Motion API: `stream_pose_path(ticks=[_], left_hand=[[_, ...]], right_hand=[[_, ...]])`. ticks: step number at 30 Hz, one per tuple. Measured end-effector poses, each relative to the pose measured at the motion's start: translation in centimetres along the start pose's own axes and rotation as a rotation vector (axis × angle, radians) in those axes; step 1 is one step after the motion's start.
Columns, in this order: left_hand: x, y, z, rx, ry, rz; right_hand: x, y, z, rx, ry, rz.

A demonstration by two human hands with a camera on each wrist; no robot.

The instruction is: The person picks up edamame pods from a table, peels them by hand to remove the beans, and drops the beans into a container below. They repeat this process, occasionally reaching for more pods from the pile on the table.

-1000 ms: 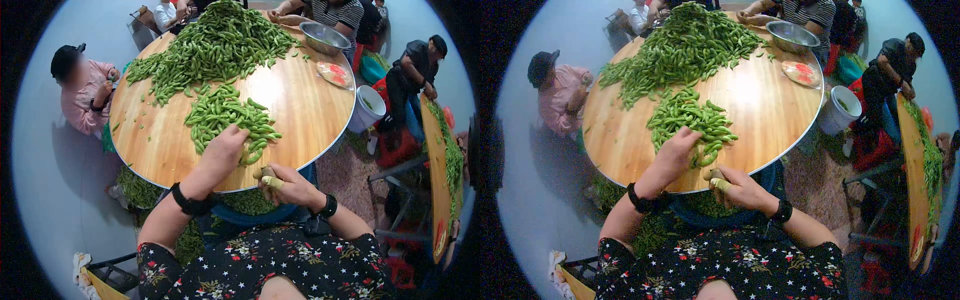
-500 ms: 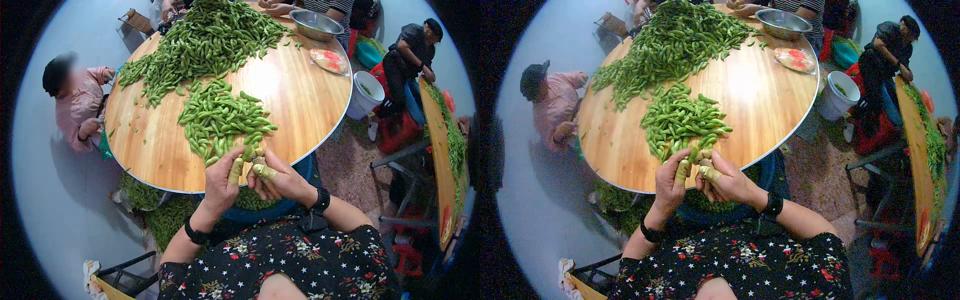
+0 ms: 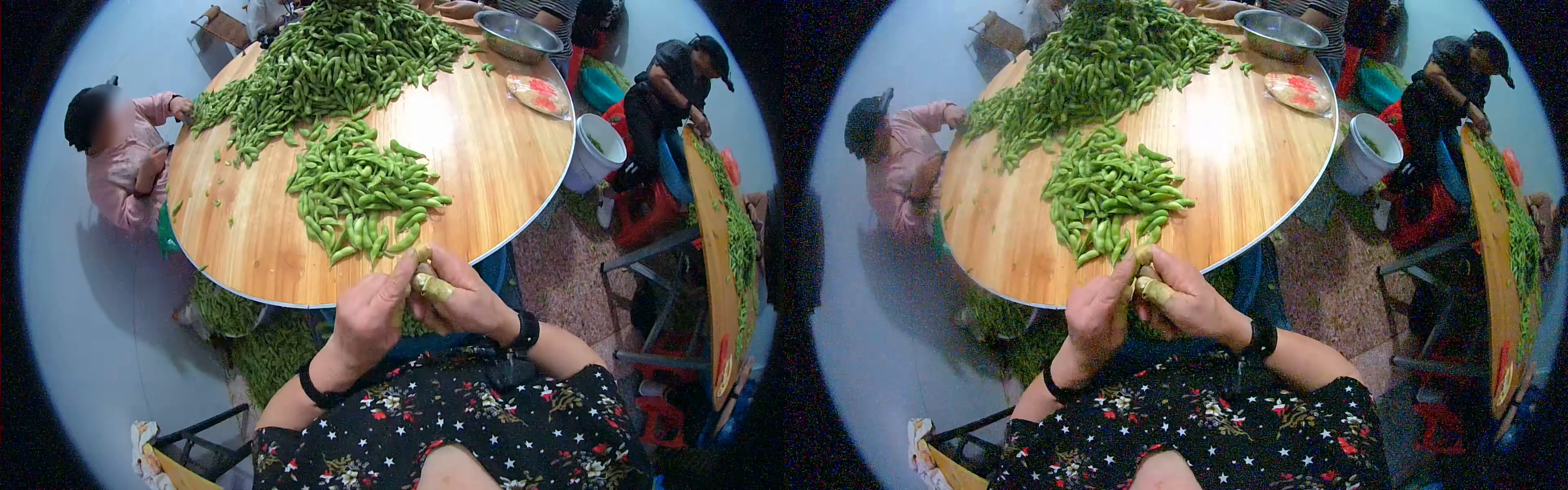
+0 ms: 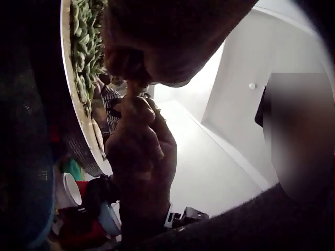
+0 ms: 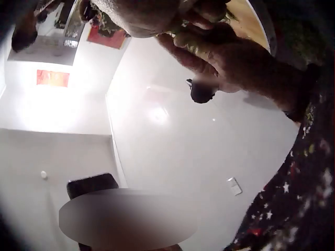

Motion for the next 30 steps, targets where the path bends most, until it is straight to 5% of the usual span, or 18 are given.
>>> stream_pose_path(ticks=[2, 4, 6, 8, 9, 10, 12, 17, 20, 23, 25, 28, 30], left_hand=[[-0.5, 0.2, 0.1, -0.055, 0.046, -0.007], [-1.6, -1.3, -2.0, -1.247, 1.001, -0.136], [-1.4, -1.3, -2.1, -1.383, 0.966, -0.184], [-1.5, -1.0, -2.5, -0.899, 0.912, -0.238], [-1.3, -0.8, -2.5, -0.440, 0.611, -0.184], [-1.3, -0.9, -2.9, -0.443, 0.605, -0.185], [-0.7, -0.2, -1.6, 0.194, -0.055, -0.060], [-0.8, -0.6, -0.9, 0.267, 0.009, -0.009], [-1.6, -1.0, -2.9, -0.217, 0.659, -0.133], [-1.1, -1.1, -2.8, -0.087, 0.424, -0.041], [-0.8, -0.8, -2.3, 0.026, 0.280, -0.046], [-0.4, -0.5, -1.7, 0.054, 0.183, -0.148], [-0.3, -0.3, -1.3, 0.010, 0.151, -0.187]], right_hand=[[0.1, -0.2, 0.0, 0.044, -0.059, -0.009], [1.2, 0.7, 0.9, 0.400, -0.179, -0.061], [1.6, 1.3, 1.3, 0.442, -0.206, -0.104], [1.9, 1.5, 1.5, 0.396, -0.226, -0.066], [1.9, 1.4, 1.3, 0.392, -0.220, -0.064], [1.9, 1.5, 1.4, 0.307, -0.221, -0.010], [1.7, 1.5, 1.6, 0.218, -0.224, 0.045], [1.4, 0.8, 1.9, 0.106, -0.170, 0.053], [1.9, 0.9, 2.4, 0.045, -0.129, 0.076], [2.1, 1.9, 2.4, 0.006, -0.149, 0.059], [1.6, 1.6, 0.4, -0.639, 0.210, 0.278], [2.0, 1.8, -0.3, -0.807, 0.529, 0.277], [2.1, 2.2, -0.3, -0.850, 0.463, 0.236]])
Point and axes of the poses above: each hand's wrist, its own x-axis towards the middle knuckle, its own y-axis out of the back of the hand, z = x × y, the point moved 3 cm from there along x, towards the middle knuckle, and after that the axes turned 8 degrees about x, right-handed, at the moved point
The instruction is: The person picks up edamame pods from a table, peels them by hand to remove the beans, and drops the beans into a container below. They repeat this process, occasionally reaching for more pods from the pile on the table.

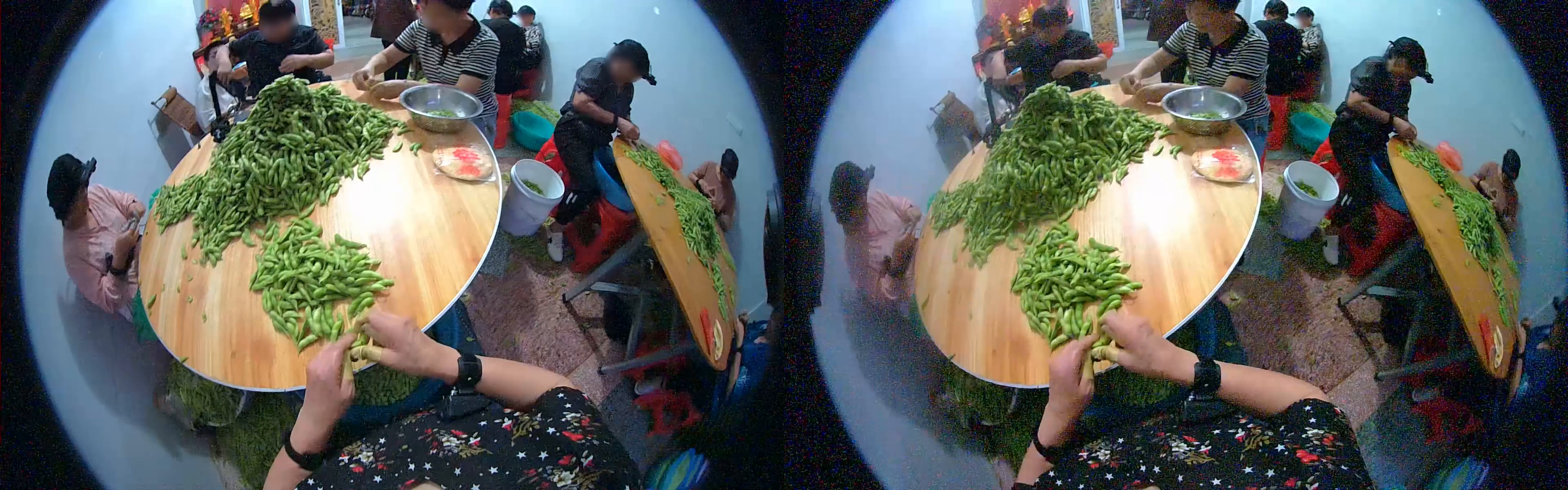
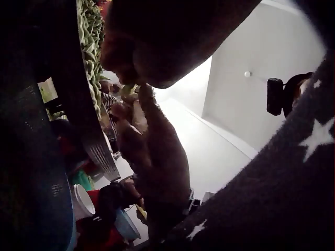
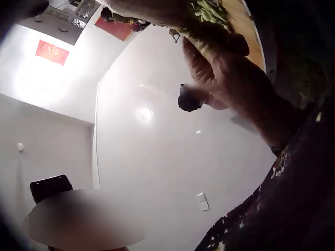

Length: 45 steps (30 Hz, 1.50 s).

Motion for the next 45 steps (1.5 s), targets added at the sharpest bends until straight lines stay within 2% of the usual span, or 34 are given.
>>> stream_pose_path(ticks=[3, 6, 8, 10, 14, 16, 17, 19, 20, 21, 23, 24, 26, 28, 29, 31, 32, 34, 35, 37, 38, 40, 42, 43, 45], left_hand=[[-0.5, 0.1, 0.7, 0.062, 0.004, -0.047], [-0.8, -0.3, 1.5, 0.124, -0.024, -0.027], [-0.4, 0.2, 2.3, 0.125, -0.019, -0.072], [-0.7, 0.2, 2.2, 0.108, -0.068, -0.037], [-2.0, 1.3, 2.5, 0.094, 0.030, -0.111], [-3.4, 3.0, 1.7, 0.091, 0.125, -0.047], [-3.8, 4.6, 1.6, 0.162, 0.147, -0.025], [-5.3, 7.2, -0.2, 0.384, 0.265, -0.194], [-5.6, 7.9, -0.5, 0.541, 0.286, -0.254], [-5.3, 8.0, -0.3, 0.543, 0.290, -0.258], [-3.4, 8.1, 0.0, 0.538, 0.286, -0.131], [-2.4, 7.7, -0.3, 0.539, 0.285, -0.129], [0.2, 6.1, -1.1, 0.421, 0.177, -0.061], [3.1, 4.3, -2.3, 0.444, 0.106, -0.020], [4.3, 3.6, -3.0, 0.467, 0.045, 0.018], [6.6, 2.0, -5.0, 0.497, -0.005, -0.009], [7.0, 1.1, -5.8, 0.529, -0.052, -0.040], [7.2, 0.3, -7.0, 0.557, -0.037, -0.085], [7.0, 0.1, -7.5, 0.544, 0.007, -0.109], [6.6, 0.3, -7.0, 0.534, 0.050, -0.142], [6.0, 0.9, -6.3, 0.470, 0.061, -0.080], [5.0, 1.7, -4.8, 0.404, 0.071, -0.029], [3.9, 2.3, -3.6, 0.180, 0.090, -0.027], [3.5, 2.4, -2.7, 0.179, 0.089, -0.030], [2.6, 1.8, -1.6, -0.178, 0.283, -0.143]], right_hand=[[-0.1, -0.9, 0.5, -0.129, 0.190, -0.076], [-0.4, -1.1, -0.2, -0.052, 0.151, -0.060], [-0.6, -0.9, -0.3, -0.117, 0.173, -0.070], [-0.4, -0.7, -0.1, -0.143, 0.228, -0.107], [-1.0, -0.7, -0.1, -0.131, 0.117, -0.194], [-1.2, -0.5, -0.3, -0.270, 0.035, -0.260], [-1.3, 0.0, -0.7, -0.260, 0.035, -0.265], [-1.7, 0.3, -1.3, -0.170, 0.042, -0.557], [-1.9, 0.2, -1.0, -0.163, 0.041, -0.557], [-2.3, -0.1, -0.6, -0.139, 0.079, -0.568], [-2.4, -0.3, -0.5, -0.117, 0.123, -0.579], [-2.5, -0.4, -0.5, -0.131, 0.112, -0.589], [-2.5, -0.3, -0.7, -0.154, 0.104, -0.592], [-2.4, -0.2, -0.9, -0.212, 0.030, -0.651], [-2.3, -0.2, -1.1, -0.218, 0.030, -0.648], [-2.1, -0.2, -1.0, -0.193, -0.177, -0.606], [-2.4, -0.4, -0.4, -0.193, -0.176, -0.605], [-2.4, -0.3, 0.1, -0.022, 0.014, -0.411], [-2.6, 0.0, 0.4, -0.018, 0.014, -0.406], [-2.4, 0.6, 0.1, 0.192, -0.243, -0.462], [-2.3, 0.7, 0.1, 0.198, -0.243, -0.458], [-2.4, 0.4, 0.4, 0.579, -0.402, -0.393], [-2.0, 0.0, 0.6, 0.631, -0.448, -0.378], [-1.8, -0.1, 0.5, 0.674, -0.453, -0.320], [-1.2, -0.3, 0.0, 0.768, -0.443, -0.247]])
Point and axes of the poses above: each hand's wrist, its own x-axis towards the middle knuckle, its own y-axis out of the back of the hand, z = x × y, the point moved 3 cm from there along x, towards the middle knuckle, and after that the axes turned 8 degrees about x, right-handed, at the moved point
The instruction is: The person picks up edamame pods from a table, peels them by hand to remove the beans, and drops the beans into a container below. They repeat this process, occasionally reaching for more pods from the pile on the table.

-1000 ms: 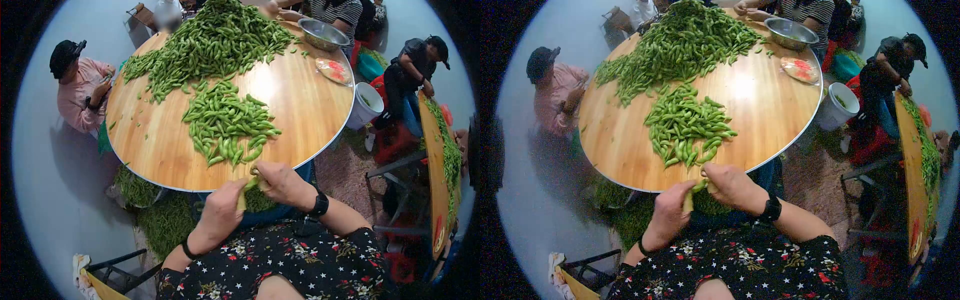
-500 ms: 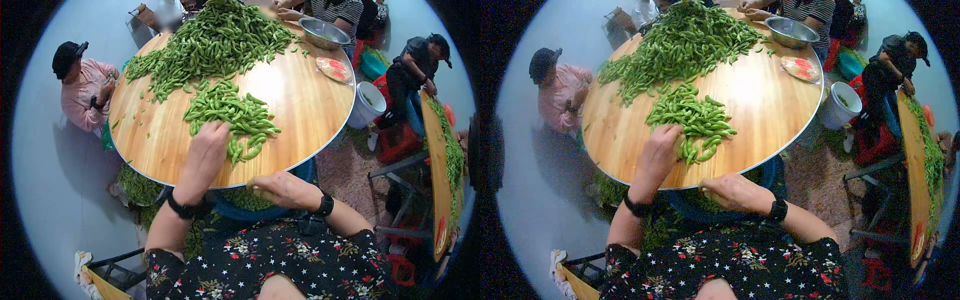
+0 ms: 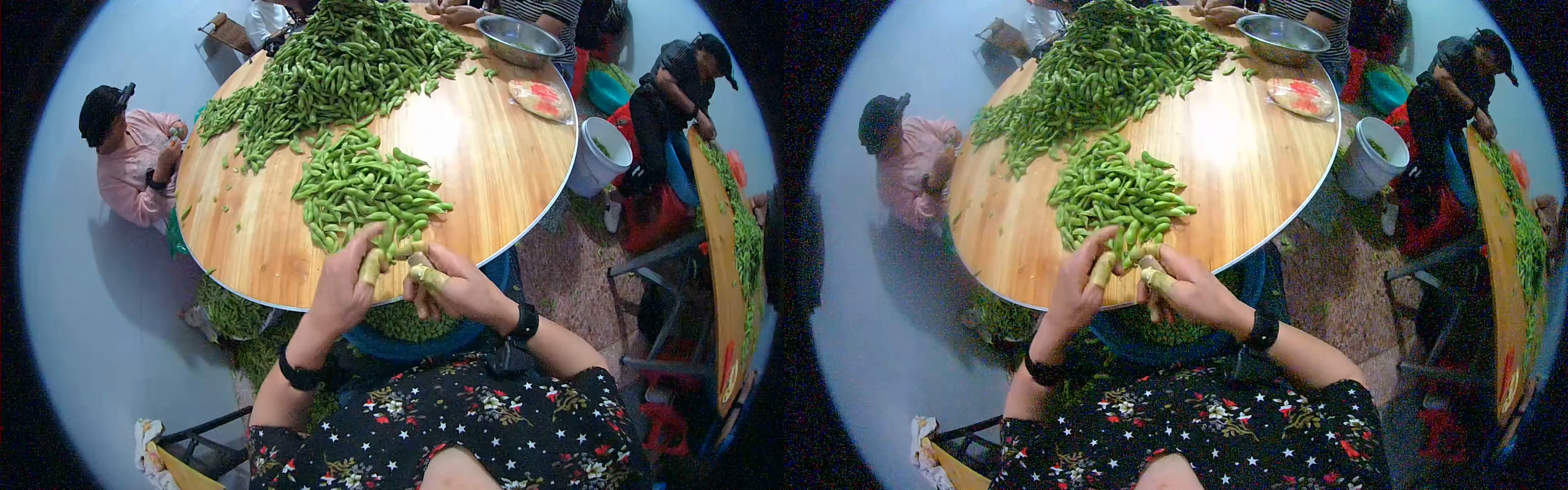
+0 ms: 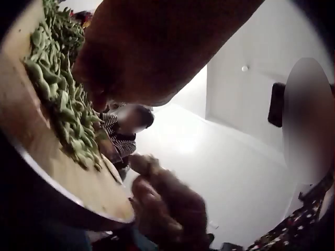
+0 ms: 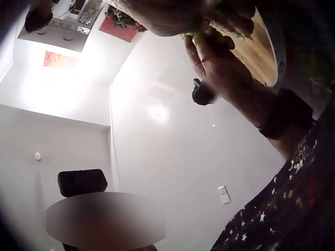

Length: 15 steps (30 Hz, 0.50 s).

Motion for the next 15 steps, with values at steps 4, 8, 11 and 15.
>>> stream_pose_path(ticks=[4, 8, 11, 15], left_hand=[[-1.0, -1.4, 0.3, -0.154, 0.070, -0.050], [-1.3, -0.5, 1.6, 0.185, -0.065, 0.056], [-0.9, 0.3, 1.6, 0.237, -0.397, 0.152], [-1.3, 0.0, 1.0, 0.217, -0.478, 0.002]], right_hand=[[0.3, -0.3, 0.0, 0.052, 0.005, -0.030], [0.0, -0.4, -0.2, 0.077, -0.059, -0.020], [-0.2, 0.0, 0.2, 0.225, -0.134, -0.068], [-0.4, 0.3, 0.4, 0.431, -0.202, -0.169]])
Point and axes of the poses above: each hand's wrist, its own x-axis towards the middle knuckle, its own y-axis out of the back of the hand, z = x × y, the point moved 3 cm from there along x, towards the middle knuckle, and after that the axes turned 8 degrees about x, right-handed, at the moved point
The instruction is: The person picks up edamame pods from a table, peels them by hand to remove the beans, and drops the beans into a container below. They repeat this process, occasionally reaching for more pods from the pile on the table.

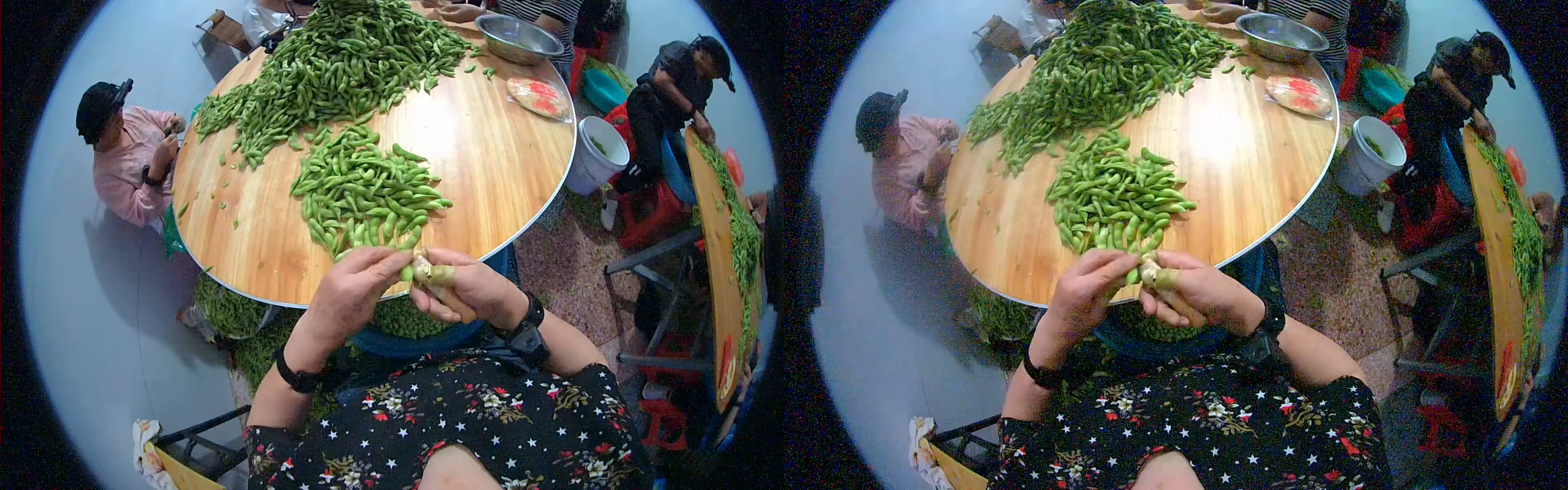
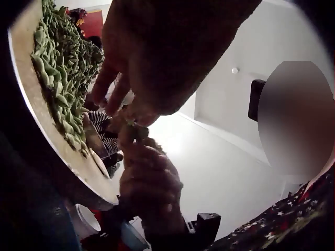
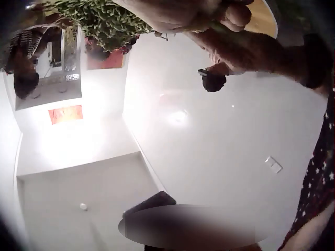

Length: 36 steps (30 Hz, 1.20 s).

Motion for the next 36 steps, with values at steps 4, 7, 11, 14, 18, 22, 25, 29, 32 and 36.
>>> stream_pose_path(ticks=[4, 7, 11, 14, 18, 22, 25, 29, 32, 36], left_hand=[[-0.6, -0.2, -0.3, -0.089, 0.213, -0.001], [-0.7, -1.3, 0.1, -0.188, 0.289, 0.092], [-0.7, -1.8, 0.0, -0.265, 0.306, 0.112], [-0.7, -1.8, 0.1, -0.361, 0.383, 0.078], [-0.7, -1.3, 0.4, -0.350, 0.339, 0.085], [-1.1, -0.6, 2.3, -0.067, 0.182, 0.073], [-2.2, -1.3, 1.0, -0.735, 0.477, 0.074], [-3.3, -3.6, -0.5, -1.549, 0.794, -0.006], [-2.8, -3.2, 0.0, -1.256, 0.796, 0.026], [-1.9, -2.0, 0.5, 0.072, 0.142, 0.253]], right_hand=[[0.0, -0.1, 0.3, 0.015, 0.008, 0.035], [-0.3, -1.3, 0.1, -0.305, 0.175, 0.150], [0.1, -0.9, 0.5, -0.345, 0.212, 0.205], [0.4, -0.6, 0.7, -0.356, 0.265, 0.183], [0.1, -1.1, 0.0, -0.409, 0.245, 0.200], [-0.6, -2.1, 0.1, -0.542, 0.325, 0.098], [-0.6, -2.3, 0.5, -0.046, 0.051, 0.120], [0.4, -0.8, 1.3, 0.219, -0.028, 0.036], [0.7, -0.2, 1.4, 0.137, 0.004, 0.092], [0.8, -0.1, 1.2, -0.006, -0.021, 0.182]])
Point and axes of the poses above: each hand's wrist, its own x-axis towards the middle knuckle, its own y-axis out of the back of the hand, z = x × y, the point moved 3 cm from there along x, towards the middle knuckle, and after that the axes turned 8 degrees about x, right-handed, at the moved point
